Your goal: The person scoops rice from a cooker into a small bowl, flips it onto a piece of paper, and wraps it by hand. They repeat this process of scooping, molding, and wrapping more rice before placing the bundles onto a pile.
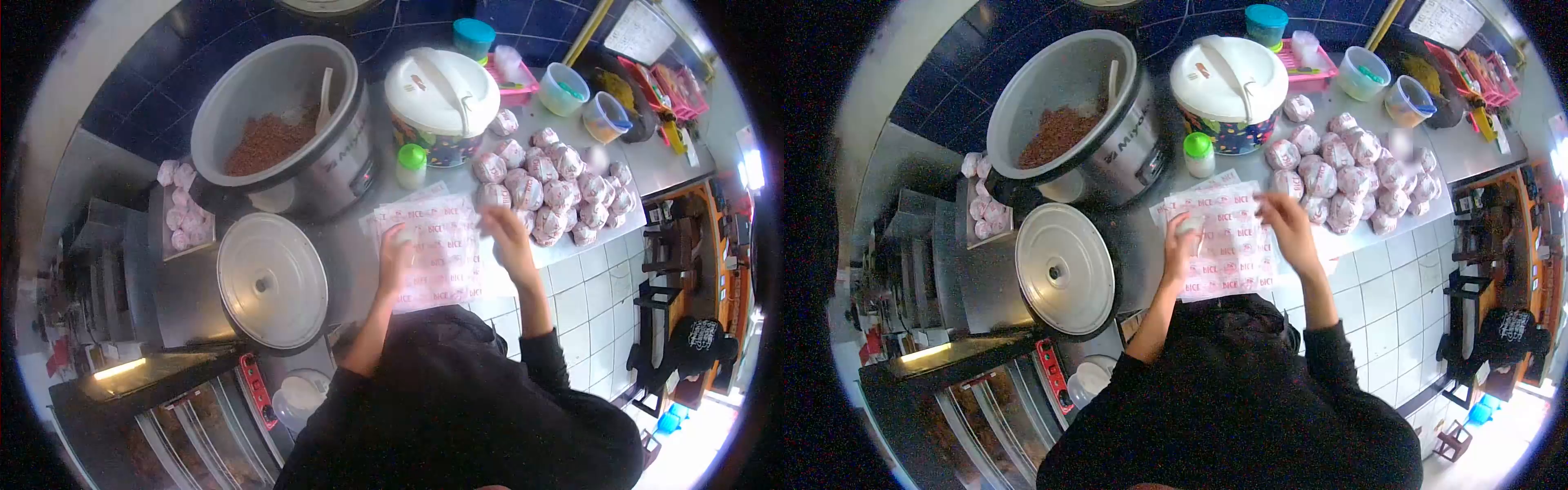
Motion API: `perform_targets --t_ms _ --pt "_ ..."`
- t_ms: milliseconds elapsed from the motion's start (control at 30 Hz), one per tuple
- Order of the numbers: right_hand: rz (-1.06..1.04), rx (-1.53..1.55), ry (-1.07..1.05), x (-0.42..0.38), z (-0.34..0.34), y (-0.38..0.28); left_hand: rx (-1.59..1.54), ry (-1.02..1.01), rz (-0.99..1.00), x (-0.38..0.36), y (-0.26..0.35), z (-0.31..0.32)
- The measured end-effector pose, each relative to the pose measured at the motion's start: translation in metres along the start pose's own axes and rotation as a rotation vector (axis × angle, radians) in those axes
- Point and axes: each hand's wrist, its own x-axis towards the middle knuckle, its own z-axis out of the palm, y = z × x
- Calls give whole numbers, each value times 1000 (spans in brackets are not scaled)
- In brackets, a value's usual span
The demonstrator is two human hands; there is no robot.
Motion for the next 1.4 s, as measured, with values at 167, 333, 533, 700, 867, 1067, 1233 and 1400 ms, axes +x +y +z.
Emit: perform_targets --t_ms 167,333,533,700,867,1067,1233,1400 --pt "119 -34 18 -64 -14 48 1422 -312 704 -25 -13 39" --pt "201 -88 -30 -76 -21 74 1576 -307 636 -27 -12 48" --pt "191 -137 -75 -72 -23 88 1677 -335 434 -18 -17 53" --pt "189 -112 -73 -72 -20 92 1552 -316 285 -15 9 62" --pt "233 -147 -67 -72 -22 86 1400 -62 263 -32 62 72" --pt "-103 -712 -286 -77 -32 96 605 214 379 -60 43 4" --pt "-381 -1005 -494 -84 -31 108 871 368 300 -99 5 -40" --pt "-395 -1044 -542 -84 -33 127 920 530 336 -113 -13 -53"
